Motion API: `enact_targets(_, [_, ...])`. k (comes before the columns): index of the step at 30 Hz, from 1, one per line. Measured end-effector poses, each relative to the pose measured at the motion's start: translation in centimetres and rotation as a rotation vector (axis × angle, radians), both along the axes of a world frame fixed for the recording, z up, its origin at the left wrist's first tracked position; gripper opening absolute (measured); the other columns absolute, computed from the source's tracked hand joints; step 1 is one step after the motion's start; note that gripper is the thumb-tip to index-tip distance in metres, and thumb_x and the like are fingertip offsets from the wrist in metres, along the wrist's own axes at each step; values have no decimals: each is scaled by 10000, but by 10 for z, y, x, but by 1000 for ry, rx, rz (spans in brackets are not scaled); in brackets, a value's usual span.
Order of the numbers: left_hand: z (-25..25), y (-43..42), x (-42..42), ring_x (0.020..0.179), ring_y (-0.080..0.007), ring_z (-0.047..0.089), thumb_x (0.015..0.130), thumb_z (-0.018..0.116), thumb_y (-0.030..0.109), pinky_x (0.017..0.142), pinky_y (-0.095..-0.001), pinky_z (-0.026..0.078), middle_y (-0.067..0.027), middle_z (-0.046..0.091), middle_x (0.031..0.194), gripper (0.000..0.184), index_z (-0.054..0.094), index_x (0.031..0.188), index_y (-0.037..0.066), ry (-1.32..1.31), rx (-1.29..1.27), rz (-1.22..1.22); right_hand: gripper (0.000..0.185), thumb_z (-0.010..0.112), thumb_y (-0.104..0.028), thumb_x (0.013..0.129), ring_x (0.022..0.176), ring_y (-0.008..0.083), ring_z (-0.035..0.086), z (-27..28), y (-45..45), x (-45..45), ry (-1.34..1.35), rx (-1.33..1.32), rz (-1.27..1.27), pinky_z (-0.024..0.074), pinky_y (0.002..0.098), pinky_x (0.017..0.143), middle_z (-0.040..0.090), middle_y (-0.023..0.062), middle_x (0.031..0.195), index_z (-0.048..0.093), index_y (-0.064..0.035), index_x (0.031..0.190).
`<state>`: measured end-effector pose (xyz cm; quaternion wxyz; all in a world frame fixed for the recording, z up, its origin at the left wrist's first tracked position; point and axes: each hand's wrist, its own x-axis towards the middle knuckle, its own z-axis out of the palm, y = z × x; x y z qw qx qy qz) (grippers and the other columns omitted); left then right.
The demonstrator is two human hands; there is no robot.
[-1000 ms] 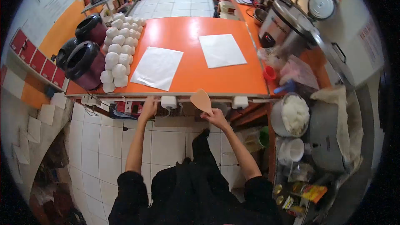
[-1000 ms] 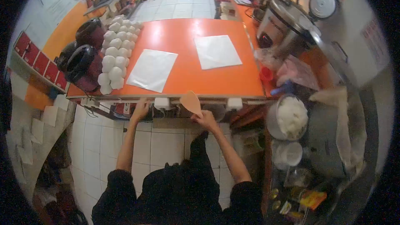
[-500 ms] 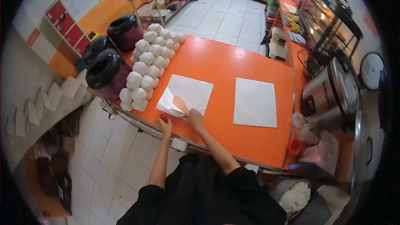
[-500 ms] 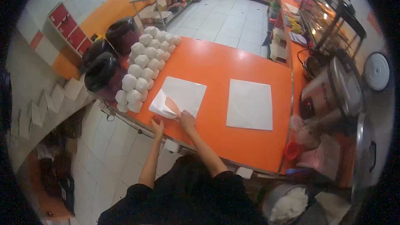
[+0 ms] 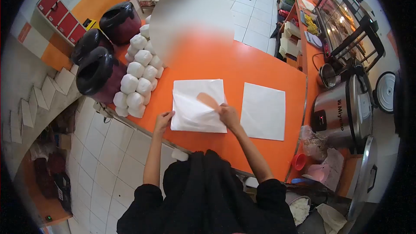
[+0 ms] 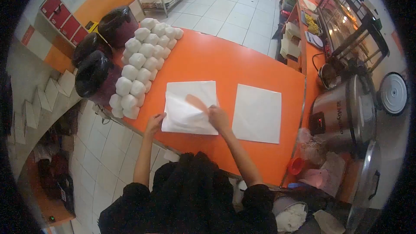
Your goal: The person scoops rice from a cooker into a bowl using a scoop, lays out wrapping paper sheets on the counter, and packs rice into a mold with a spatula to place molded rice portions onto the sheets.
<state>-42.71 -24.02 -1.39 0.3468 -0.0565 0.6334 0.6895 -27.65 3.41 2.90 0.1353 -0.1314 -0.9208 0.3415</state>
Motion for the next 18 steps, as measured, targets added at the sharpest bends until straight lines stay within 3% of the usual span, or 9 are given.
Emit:
enact_targets(2, [0,5,1,656,-97,572,799,689,156,577,-219,457,-41,635,790,213,651,901,-28,52,-58,-7,144,513,-103,793,722,319,600,26,28,7,65,-47,-184,487,400,652,618,115,875,627,-16,782])
enact_targets(4, [-15,3,-3,649,-87,564,781,707,140,563,-213,444,-31,632,771,205,657,886,-30,96,-74,-17,146,487,-73,801,712,304,602,41,67,21,243,159,-186,489,386,608,615,141,848,601,16,819])
enact_targets(7, [-13,1,-5,626,-79,554,789,700,150,533,-206,430,-23,624,735,183,666,857,-17,115,-181,-24,131,535,-58,812,724,331,588,62,110,57,312,332,-495,466,391,615,586,165,807,589,60,819])
enact_targets(8, [-11,0,-5,625,-76,553,797,692,161,522,-204,426,-21,622,738,191,663,862,-16,81,-190,-33,144,566,-79,811,713,332,586,52,130,71,226,572,-598,465,395,606,573,163,781,597,61,809])
enact_targets(9, [-11,-2,-7,624,-74,551,805,684,173,511,-202,423,-20,620,741,200,660,866,-16,46,-197,-53,174,589,-111,807,714,343,585,46,147,88,83,549,-697,467,397,613,582,167,798,601,62,806])
enact_targets(11, [-18,-4,-11,605,-66,533,830,656,207,478,-202,404,-12,606,733,218,648,867,-8,-4,-239,-63,148,586,-94,799,709,368,575,22,177,112,149,501,-813,459,419,618,587,184,790,605,53,796])
enact_targets(16, [-29,-21,-19,573,-65,452,886,567,263,460,-218,351,15,525,683,259,588,797,20,36,-196,-255,238,503,-195,835,750,365,593,-24,234,150,-202,385,-827,463,438,657,602,202,773,624,0,770])
enact_targets(17, [-27,-24,-23,589,-75,447,890,554,254,477,-227,353,9,510,681,270,574,780,8,122,-275,-403,239,503,-202,830,756,349,601,-26,230,149,-79,338,-910,468,435,669,608,190,767,626,-7,766])
enact_targets(18, [-28,-26,-19,581,-80,435,891,550,241,485,-230,353,9,493,661,269,572,783,-5,117,-233,-374,241,491,-213,837,781,340,613,-74,253,165,43,635,-817,477,438,672,624,179,804,633,-20,812])
